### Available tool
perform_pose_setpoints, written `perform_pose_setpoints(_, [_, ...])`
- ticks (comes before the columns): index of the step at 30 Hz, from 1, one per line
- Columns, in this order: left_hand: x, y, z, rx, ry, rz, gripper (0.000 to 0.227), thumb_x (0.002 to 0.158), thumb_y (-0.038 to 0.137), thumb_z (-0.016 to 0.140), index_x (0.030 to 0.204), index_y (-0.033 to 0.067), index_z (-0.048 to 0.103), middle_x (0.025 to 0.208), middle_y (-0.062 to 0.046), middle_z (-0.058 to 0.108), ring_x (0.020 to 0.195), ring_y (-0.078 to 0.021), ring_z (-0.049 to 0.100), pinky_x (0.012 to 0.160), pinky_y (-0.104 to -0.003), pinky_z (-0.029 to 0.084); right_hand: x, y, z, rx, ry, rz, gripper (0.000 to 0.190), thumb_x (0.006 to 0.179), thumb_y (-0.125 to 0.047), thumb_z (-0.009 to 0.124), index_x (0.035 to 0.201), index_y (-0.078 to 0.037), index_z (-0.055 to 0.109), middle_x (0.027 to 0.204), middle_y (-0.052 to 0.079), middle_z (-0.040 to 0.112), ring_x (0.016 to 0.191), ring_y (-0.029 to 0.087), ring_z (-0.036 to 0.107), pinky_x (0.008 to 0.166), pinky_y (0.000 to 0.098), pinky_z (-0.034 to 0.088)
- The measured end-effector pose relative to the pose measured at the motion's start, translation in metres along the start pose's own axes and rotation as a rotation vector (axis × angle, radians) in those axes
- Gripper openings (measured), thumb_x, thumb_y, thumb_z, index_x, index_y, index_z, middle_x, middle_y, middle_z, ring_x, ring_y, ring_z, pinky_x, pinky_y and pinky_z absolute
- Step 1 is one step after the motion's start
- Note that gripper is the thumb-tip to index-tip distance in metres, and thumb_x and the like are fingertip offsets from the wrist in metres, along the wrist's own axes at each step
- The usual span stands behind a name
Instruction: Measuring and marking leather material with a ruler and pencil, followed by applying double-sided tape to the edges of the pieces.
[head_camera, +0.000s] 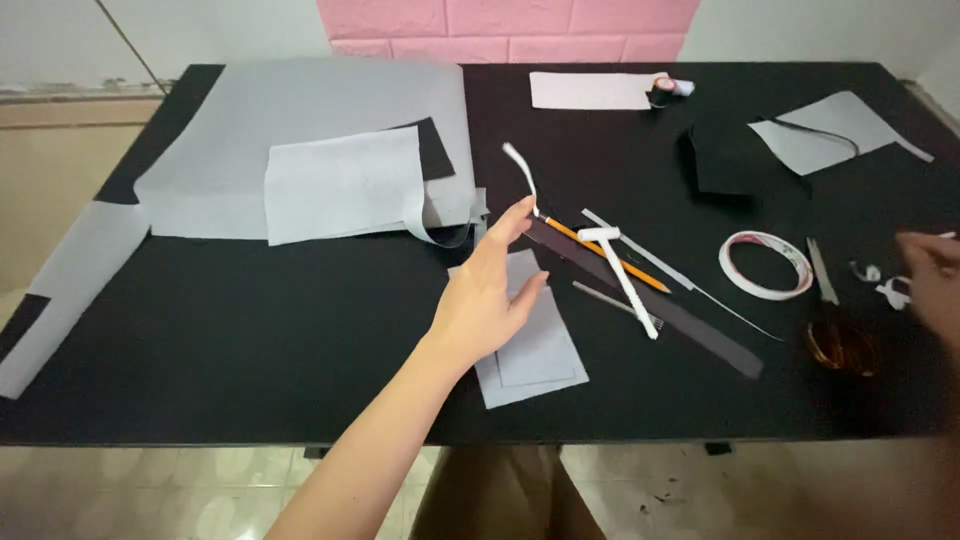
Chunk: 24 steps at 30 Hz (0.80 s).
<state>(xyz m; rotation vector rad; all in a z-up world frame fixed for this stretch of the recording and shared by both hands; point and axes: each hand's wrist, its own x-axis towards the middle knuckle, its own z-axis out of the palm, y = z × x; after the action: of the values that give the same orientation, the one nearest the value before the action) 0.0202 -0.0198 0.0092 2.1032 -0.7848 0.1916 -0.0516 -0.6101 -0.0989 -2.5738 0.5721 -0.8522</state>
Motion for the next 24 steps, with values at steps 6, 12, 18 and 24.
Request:
perform_pose_setpoints(6, [0.000,-0.015,0.004,-0.079,0.147,0.099,0.076,0.096,0.014,0.069,0.156,0.0149,0.022,0.144,-0.019,0.061,0.133,-0.0262,0.064,0.090,-0.036,0.058,-0.015,-0.083,-0.021,0.026,0.107,0.064,0.039,0.128,-0.011,0.045,0.167,-0.005,0.041,0.114,0.026,0.057,0.093,0.035,0.056,0.070,0.0486,0.047])
perform_pose_setpoints(12, [0.002,-0.008,-0.002,-0.257,0.310,0.006,0.080,0.095,0.020,0.070,0.156,0.0122,0.019,0.100,-0.003,0.082,0.118,-0.0243,0.073,0.111,-0.048,0.049,-0.114,-0.416,-0.097,0.533,-0.186,0.713,0.069,0.075,-0.006,0.064,0.140,-0.019,0.048,0.119,0.011,0.064,0.091,0.020,0.067,0.079,0.0284,0.054])
perform_pose_setpoints(18, [0.000,-0.011,-0.008,-0.309,0.283,0.050,0.095,0.090,0.000,0.072,0.161,0.0061,0.010,0.091,-0.010,0.081,0.101,-0.0269,0.073,0.095,-0.041,0.056,-0.174,-0.386,-0.008,1.202,-0.544,0.514,0.060,0.087,-0.001,0.068,0.144,-0.002,0.052,0.090,0.026,0.063,0.067,0.034,0.069,0.057,0.0418,0.060])
perform_pose_setpoints(24, [-0.002,-0.012,-0.012,-0.122,0.052,0.054,0.106,0.088,0.002,0.072,0.161,0.0011,-0.004,0.107,-0.015,0.079,0.106,-0.0343,0.073,0.097,-0.047,0.057,-0.169,-0.412,-0.020,0.959,-0.561,0.704,0.058,0.085,0.001,0.075,0.140,0.004,0.056,0.089,0.030,0.062,0.066,0.039,0.069,0.058,0.0480,0.060])
